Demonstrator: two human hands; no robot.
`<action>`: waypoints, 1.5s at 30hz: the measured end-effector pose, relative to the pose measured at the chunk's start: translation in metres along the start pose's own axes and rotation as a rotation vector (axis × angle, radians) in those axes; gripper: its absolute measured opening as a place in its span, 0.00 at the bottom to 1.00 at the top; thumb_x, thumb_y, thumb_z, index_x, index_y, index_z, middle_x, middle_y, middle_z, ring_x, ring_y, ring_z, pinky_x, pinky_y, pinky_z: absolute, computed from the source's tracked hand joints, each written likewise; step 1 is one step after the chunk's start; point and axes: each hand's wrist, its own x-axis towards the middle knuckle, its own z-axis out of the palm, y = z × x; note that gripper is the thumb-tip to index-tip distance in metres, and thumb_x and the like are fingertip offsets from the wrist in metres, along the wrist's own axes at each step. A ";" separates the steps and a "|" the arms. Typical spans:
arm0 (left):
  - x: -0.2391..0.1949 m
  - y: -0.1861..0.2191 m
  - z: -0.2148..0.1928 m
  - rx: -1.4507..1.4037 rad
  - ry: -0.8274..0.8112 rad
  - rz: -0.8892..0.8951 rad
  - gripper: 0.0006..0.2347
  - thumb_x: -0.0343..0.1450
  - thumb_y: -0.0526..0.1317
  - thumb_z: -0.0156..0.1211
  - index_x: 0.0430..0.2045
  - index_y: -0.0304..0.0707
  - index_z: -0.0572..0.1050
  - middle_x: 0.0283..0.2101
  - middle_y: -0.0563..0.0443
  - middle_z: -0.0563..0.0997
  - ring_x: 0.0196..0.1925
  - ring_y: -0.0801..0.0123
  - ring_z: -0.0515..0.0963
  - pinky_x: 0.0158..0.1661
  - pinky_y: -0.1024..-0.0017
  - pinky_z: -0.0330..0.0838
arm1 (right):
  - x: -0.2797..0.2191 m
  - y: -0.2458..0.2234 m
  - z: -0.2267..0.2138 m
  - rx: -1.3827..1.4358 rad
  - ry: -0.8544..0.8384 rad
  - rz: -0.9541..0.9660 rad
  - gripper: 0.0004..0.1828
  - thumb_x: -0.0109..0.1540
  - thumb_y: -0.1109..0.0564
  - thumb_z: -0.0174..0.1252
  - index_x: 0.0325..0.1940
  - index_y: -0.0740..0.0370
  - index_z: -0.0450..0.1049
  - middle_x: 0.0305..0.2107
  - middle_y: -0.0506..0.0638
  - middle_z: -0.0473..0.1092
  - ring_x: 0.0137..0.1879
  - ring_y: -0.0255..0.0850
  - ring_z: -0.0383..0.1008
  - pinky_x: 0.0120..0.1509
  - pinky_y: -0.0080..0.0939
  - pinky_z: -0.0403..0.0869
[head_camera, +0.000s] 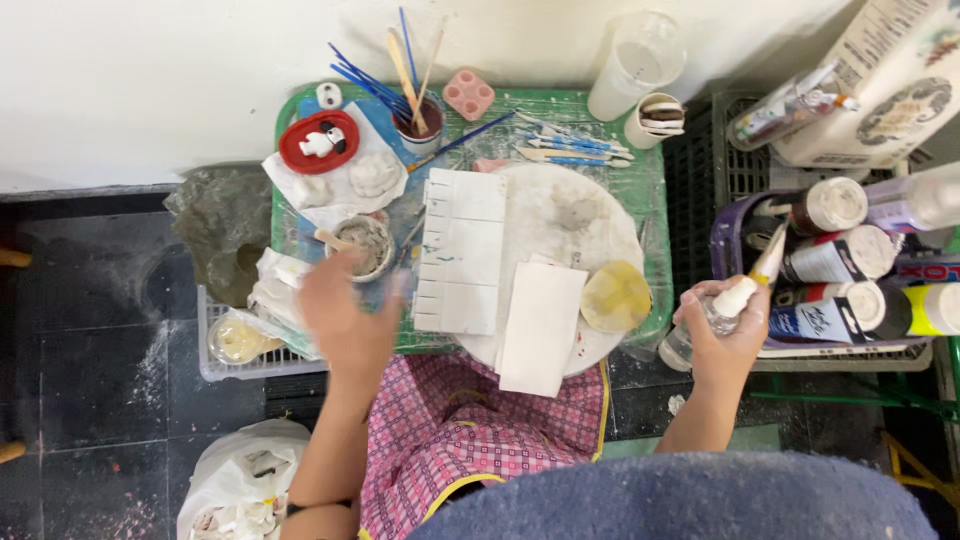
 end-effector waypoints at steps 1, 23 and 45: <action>-0.002 0.010 0.012 -0.098 -0.083 0.149 0.24 0.64 0.45 0.74 0.52 0.40 0.72 0.54 0.47 0.80 0.58 0.54 0.77 0.59 0.56 0.66 | -0.004 0.002 -0.002 0.009 0.013 0.030 0.20 0.64 0.69 0.63 0.53 0.59 0.62 0.38 0.51 0.71 0.37 0.34 0.71 0.43 0.33 0.73; -0.035 0.089 0.121 -0.048 -0.590 0.531 0.28 0.61 0.44 0.70 0.55 0.35 0.67 0.54 0.42 0.74 0.60 0.52 0.70 0.57 0.49 0.61 | 0.002 0.085 -0.007 -0.016 -0.023 0.169 0.22 0.60 0.64 0.67 0.54 0.65 0.65 0.38 0.46 0.72 0.41 0.29 0.72 0.44 0.32 0.74; -0.051 0.068 0.060 -0.581 -0.748 -0.101 0.16 0.71 0.32 0.61 0.52 0.33 0.68 0.39 0.45 0.82 0.38 0.64 0.84 0.38 0.70 0.79 | -0.055 -0.028 0.073 -0.629 -0.565 -0.350 0.20 0.57 0.54 0.67 0.51 0.56 0.72 0.45 0.51 0.75 0.46 0.50 0.79 0.43 0.46 0.78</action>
